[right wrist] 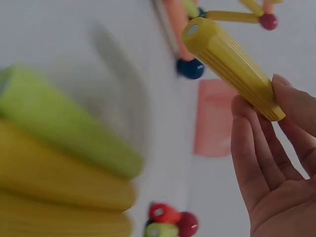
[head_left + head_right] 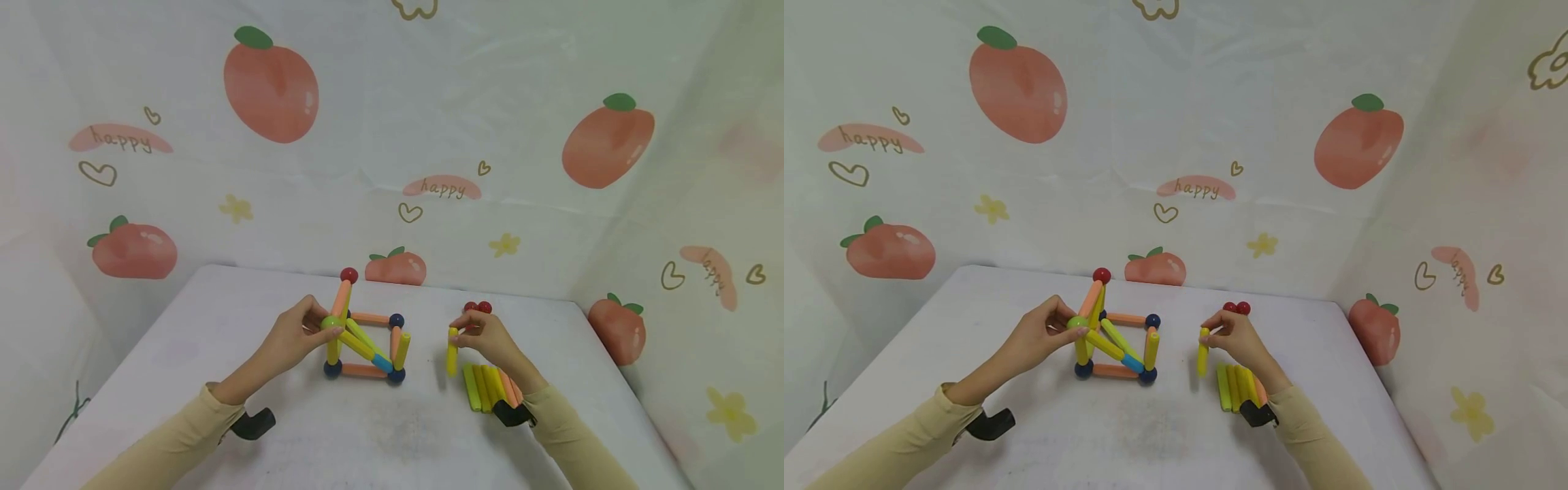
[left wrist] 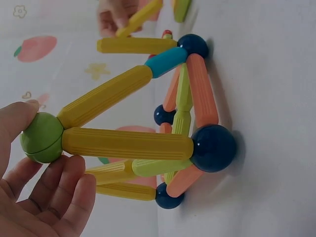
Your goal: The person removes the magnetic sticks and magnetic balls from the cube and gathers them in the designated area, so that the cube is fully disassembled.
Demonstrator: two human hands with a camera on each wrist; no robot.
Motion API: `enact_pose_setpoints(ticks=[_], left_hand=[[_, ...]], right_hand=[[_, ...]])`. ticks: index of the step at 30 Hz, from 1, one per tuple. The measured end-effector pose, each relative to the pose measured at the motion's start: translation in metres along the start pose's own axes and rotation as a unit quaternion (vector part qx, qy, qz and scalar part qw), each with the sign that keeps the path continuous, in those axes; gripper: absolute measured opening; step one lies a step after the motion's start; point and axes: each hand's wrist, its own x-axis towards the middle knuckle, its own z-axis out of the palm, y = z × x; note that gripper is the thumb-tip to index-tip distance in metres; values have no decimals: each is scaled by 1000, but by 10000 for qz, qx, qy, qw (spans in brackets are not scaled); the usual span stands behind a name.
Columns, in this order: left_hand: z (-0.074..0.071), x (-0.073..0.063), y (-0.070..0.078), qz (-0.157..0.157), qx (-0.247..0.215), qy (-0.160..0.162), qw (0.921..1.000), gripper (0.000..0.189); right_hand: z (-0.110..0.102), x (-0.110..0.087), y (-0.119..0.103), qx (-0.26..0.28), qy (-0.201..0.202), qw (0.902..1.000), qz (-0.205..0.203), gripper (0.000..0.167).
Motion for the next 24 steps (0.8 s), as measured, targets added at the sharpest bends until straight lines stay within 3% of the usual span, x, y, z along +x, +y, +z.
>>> enact_pose_setpoints(ticks=[5, 15, 24], left_hand=[[-1, 0, 1, -15, 25, 10, 10000, 34], [-1, 0, 2, -115, 37, -36, 9999, 34], [-1, -1, 3, -120, 1, -50, 9999, 34]], right_hand=[[0, -7, 22, -191, -228, 9995, -76, 23], [7, -16, 30, -638, -293, 9974, -175, 23], [10, -22, 33, -1070, -14, 9936, 366, 21]])
